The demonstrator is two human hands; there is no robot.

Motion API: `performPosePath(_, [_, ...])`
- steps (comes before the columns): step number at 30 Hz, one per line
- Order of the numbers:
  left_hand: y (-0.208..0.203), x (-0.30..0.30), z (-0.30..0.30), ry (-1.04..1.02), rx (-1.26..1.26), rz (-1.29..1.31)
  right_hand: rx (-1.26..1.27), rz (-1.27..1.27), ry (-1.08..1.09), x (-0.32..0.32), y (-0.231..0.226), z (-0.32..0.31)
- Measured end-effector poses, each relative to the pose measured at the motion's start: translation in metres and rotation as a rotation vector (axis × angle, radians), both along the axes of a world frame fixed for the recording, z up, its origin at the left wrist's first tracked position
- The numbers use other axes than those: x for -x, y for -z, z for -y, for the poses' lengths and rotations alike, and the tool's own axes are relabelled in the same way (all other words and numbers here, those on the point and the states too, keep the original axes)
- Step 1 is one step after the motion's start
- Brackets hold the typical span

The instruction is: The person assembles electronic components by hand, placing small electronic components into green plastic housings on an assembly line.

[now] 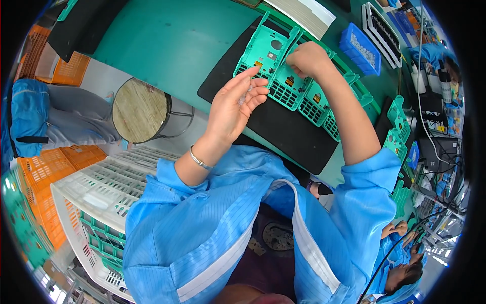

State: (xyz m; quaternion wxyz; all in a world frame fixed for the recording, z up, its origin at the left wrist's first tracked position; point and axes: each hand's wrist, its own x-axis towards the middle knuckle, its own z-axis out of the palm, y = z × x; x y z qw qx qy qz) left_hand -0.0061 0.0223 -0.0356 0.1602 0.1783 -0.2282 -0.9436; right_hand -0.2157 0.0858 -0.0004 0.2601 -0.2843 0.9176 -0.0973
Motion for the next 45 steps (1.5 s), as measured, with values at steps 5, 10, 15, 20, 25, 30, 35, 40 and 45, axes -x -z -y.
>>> performPosePath(5, [0.006, -0.001, 0.002, -0.051, 0.002, 0.002, -0.020, 0.050, 0.019, -0.001, -0.006, 0.008])
performPosePath(10, [0.006, -0.001, 0.006, 0.001, 0.032, 0.002, 0.069, 0.311, 0.176, 0.003, -0.015, 0.008])
performPosePath(15, [0.005, -0.001, 0.005, -0.065, 0.027, 0.028, 0.070, 0.321, 0.171, 0.003, -0.014, 0.008])
performPosePath(20, [0.013, -0.003, 0.010, -0.061, 0.010, -0.018, 0.193, 0.118, 0.050, -0.006, 0.006, -0.017])
performPosePath(25, [0.005, -0.001, 0.010, -0.078, -0.044, 0.005, 0.452, -0.463, -0.231, -0.051, 0.021, -0.045])
performPosePath(30, [0.011, 0.001, 0.010, -0.031, -0.125, -0.053, 0.379, -0.590, -0.345, -0.057, 0.024, -0.048])
performPosePath(35, [0.005, 0.000, 0.005, -0.051, -0.127, 0.030, 0.553, -0.247, -0.184, -0.067, -0.012, -0.040])
performPosePath(40, [0.015, 0.003, 0.003, -0.024, -0.148, -0.050, 0.578, 0.205, -0.043, -0.097, -0.033, -0.024])
performPosePath(45, [0.013, 0.003, 0.003, -0.057, -0.087, -0.021, 0.550, 0.105, -0.123, -0.096, -0.034, -0.016])
